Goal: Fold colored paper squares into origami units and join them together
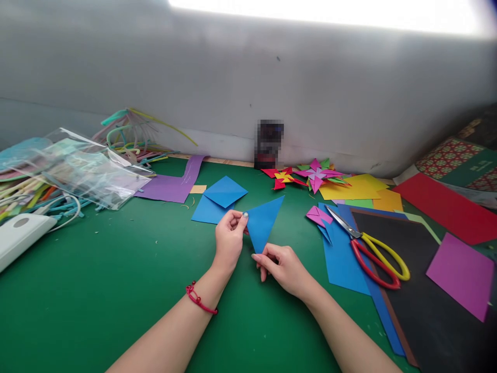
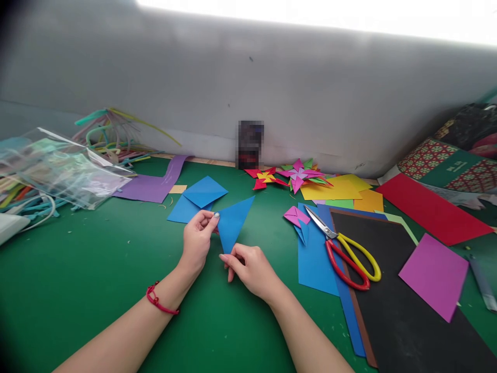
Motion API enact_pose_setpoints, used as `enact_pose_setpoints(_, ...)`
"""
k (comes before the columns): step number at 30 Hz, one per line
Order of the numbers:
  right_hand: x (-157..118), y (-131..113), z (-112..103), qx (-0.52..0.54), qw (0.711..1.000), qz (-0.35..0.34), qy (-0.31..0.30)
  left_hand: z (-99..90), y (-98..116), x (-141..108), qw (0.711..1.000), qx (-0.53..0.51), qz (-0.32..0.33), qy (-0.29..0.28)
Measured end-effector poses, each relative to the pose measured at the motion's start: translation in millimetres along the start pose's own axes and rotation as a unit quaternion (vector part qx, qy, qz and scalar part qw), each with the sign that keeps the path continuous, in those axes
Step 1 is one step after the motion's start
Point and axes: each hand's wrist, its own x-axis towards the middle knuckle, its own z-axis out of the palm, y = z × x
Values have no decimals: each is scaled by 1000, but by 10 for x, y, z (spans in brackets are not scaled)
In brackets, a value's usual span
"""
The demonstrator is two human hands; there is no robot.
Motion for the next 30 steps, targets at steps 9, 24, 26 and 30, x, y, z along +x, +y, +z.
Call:
enact_pose_setpoints(9, 50, 74, -31, 152, 982, 30, 105, 23, -2, -7, 999, -8, 5, -44)
enact_pose_setpoints(24, 50, 55, -77, 123, 978, 44, 162, 37, -10, -17, 991, -6, -21, -132)
enact_pose_setpoints(26, 48, 54, -78, 123, 980, 62, 145, 39, -1, -17, 987, 1, -30, -157)
enact_pose_setpoints(30, 52, 66, -84, 101, 988, 68, 92, 37, 8, -26, 984, 8, -33, -175)
